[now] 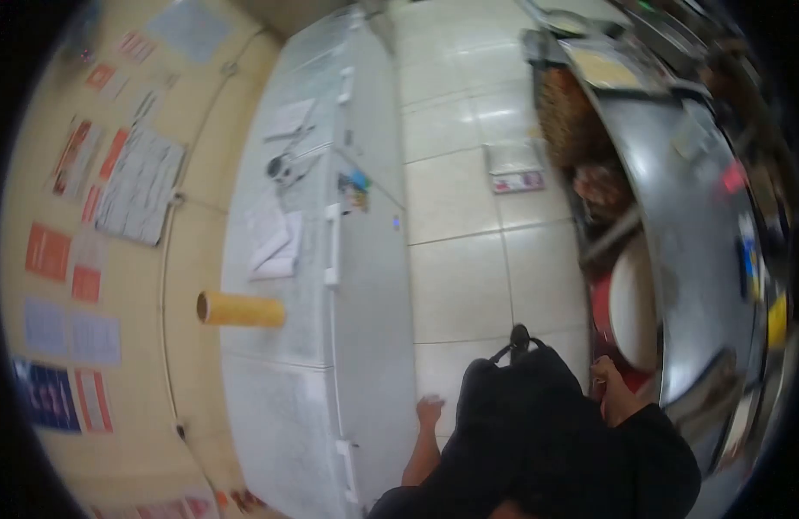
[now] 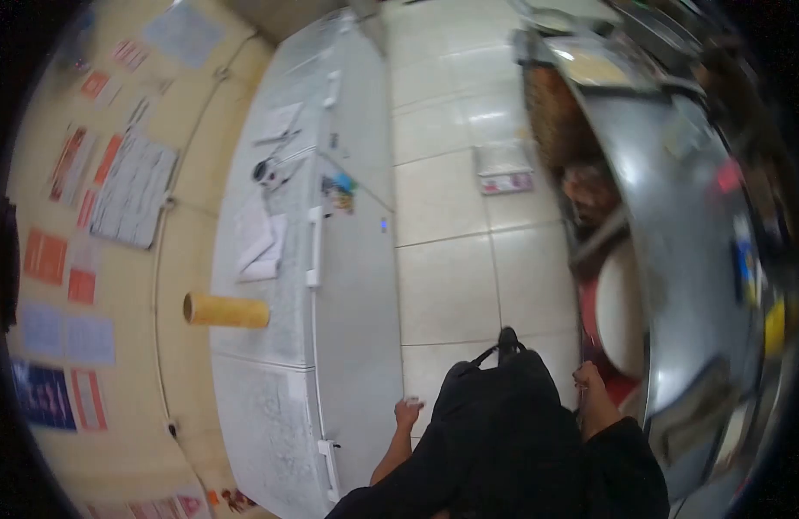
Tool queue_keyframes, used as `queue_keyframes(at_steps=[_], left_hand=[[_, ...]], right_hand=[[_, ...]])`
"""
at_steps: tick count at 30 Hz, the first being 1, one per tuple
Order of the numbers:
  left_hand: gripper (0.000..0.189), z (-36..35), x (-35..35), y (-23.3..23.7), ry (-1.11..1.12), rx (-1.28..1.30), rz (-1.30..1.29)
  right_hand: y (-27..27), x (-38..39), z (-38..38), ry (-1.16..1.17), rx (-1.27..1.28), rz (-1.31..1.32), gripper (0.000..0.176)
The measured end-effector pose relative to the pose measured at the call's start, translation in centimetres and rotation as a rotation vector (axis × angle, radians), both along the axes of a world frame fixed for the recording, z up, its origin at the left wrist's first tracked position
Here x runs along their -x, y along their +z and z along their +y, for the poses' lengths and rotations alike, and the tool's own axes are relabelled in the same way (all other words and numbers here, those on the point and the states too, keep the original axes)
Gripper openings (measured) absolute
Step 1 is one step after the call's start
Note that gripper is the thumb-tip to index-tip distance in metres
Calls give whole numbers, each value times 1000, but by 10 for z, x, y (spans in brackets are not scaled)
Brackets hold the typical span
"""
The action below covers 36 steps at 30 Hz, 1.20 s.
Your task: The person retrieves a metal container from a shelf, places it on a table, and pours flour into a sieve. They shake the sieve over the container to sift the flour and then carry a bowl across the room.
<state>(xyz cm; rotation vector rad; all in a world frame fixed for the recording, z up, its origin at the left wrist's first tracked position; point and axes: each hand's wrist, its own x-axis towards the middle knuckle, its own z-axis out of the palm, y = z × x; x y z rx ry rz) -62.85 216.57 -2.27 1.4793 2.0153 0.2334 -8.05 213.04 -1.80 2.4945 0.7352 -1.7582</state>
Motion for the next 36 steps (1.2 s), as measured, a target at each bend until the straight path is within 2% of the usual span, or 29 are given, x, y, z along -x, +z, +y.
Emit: queue_keyframes(at_steps=[1,3,5,6,8,9,11,12,13,15,17,18,19,20,21,22,23,24,25,26,28,31,34,35,36], left_hand=[[20,35,-10,-9,120,-72,-70],[25,111,-35,12,269,-148,-220],[17,171,-47,32,342,-163,-362],[14,194,-49,38,370,-170,-433],[17,227,-37,36,288,-218,-384],[17,239,-23,6,206,-263,-266],[20,255,-8,2,75,-276,42],[26,262,9,-27,226,-168,-92],[32,254,21,-54,373,-26,-232],[38,259,33,-49,297,172,-98],[40,263,49,-91,-111,228,257],[41,280,48,-77,370,298,-110],[43,302,52,-74,45,289,161],[41,336,47,-40,269,374,-85],[39,361,68,-73,-506,119,142],[37,393,73,-83,-232,166,-12],[39,438,73,-83,-382,192,137],[42,477,71,-99,29,247,-199],[44,528,76,-97,-333,218,-23],[44,581,55,-54,-218,197,-51],[40,675,43,-49,-135,147,-151],[33,808,7,-23,-114,157,-343],[33,909,-18,-29,-232,43,-212],[15,941,-23,-32,-422,89,-136],[15,971,-32,-33,-663,-115,81]], right_hand=[[-1,1,56,50,-122,23,18],[-4,-1,167,138,-363,65,21],[12,14,273,51,-676,113,22],[31,23,322,79,-719,116,23],[66,45,410,122,-807,137,23],[69,48,441,146,-829,154,23],[70,67,503,165,-890,198,23],[67,77,532,182,-889,209,23],[62,83,540,195,-858,212,23],[50,81,548,257,-775,152,23],[25,69,541,251,-628,105,23],[15,64,546,182,-537,123,22],[14,54,554,167,-490,80,21],[10,45,545,135,-429,43,20],[6,43,521,88,-350,21,19],[1,40,509,-18,-256,-12,18],[-7,29,505,-121,-166,-26,18],[-9,18,500,21,-137,-34,26],[-22,16,491,-191,-175,17,26],[-21,19,497,-222,-118,-69,24],[5,34,523,-365,-134,-99,24],[6,44,581,-540,-182,-45,24],[-12,33,649,-512,-202,-27,25],[-18,24,676,-453,-202,-47,24],[9,20,718,-431,-143,-109,22]])
